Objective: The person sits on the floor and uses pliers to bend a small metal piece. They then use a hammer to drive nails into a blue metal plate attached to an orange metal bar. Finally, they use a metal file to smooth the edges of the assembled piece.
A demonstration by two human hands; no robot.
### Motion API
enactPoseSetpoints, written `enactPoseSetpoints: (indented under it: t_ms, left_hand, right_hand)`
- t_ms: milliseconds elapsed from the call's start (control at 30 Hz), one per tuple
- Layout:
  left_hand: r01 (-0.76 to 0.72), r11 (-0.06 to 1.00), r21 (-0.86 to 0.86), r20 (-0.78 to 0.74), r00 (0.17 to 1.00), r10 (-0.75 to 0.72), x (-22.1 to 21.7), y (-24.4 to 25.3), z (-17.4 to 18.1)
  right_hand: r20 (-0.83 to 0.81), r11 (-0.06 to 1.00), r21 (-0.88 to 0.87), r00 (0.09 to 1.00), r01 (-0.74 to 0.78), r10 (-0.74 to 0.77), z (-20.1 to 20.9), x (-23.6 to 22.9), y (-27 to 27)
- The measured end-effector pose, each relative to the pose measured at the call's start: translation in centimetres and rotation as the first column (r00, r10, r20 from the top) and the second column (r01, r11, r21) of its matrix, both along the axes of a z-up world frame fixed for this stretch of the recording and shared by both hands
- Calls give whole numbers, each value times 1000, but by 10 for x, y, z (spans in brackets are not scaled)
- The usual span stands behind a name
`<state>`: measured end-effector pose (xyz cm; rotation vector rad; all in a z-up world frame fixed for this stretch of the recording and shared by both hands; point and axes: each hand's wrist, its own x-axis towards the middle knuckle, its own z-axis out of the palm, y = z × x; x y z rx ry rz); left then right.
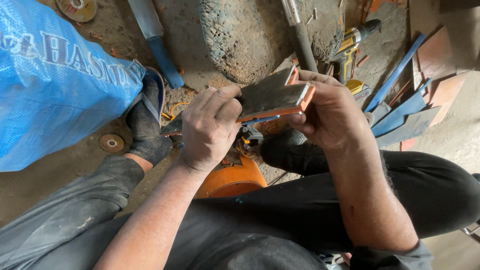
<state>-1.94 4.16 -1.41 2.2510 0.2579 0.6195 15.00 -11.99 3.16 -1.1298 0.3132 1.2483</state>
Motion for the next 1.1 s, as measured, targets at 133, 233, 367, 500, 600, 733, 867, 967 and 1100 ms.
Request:
enactPoseSetpoints:
  t_ms: [133,233,367,500,600,733,867,967,1100]
  left_hand:
    - [-24,1000,-14,-23,999,24,0,-2,-6]
    - [-66,995,-72,-66,996,61,2,-5,-9]
    - [-102,979,-178,-111,990,83,4,-9,-11]
    - [-156,959,-238,-176,978,115,5,-10,-11]
    - [-192,933,-304,-257,960,114,7,-11,-14]
    - [-234,803,-547,-295,952,77,9,-11,-24]
    - [-298,687,-663,-359,932,59,10,-7,-46]
    - [-315,674,-668,-337,936,104,9,-3,-68]
    - [-374,660,-651,-378,914,145,9,3,-93]
  right_hand:
    - [-45,999,32,999,-3,4,-6,-1,-1]
    - [-21,1000,-23,1000,4,-4,-8,-3,2]
    - [-54,996,-78,997,43,-47,-7,-5,5]
    - [-38,997,-71,999,8,-11,-5,-7,12]
    - [-25,994,-101,999,-28,25,-6,-6,14]
    - [-1,992,-121,999,-34,34,-17,-4,10]
    - [624,919,-387,756,79,198,-40,-1,1]
    - [599,650,-667,-256,365,759,-66,7,-2]
    - [630,671,-696,-229,258,742,-96,20,-8]
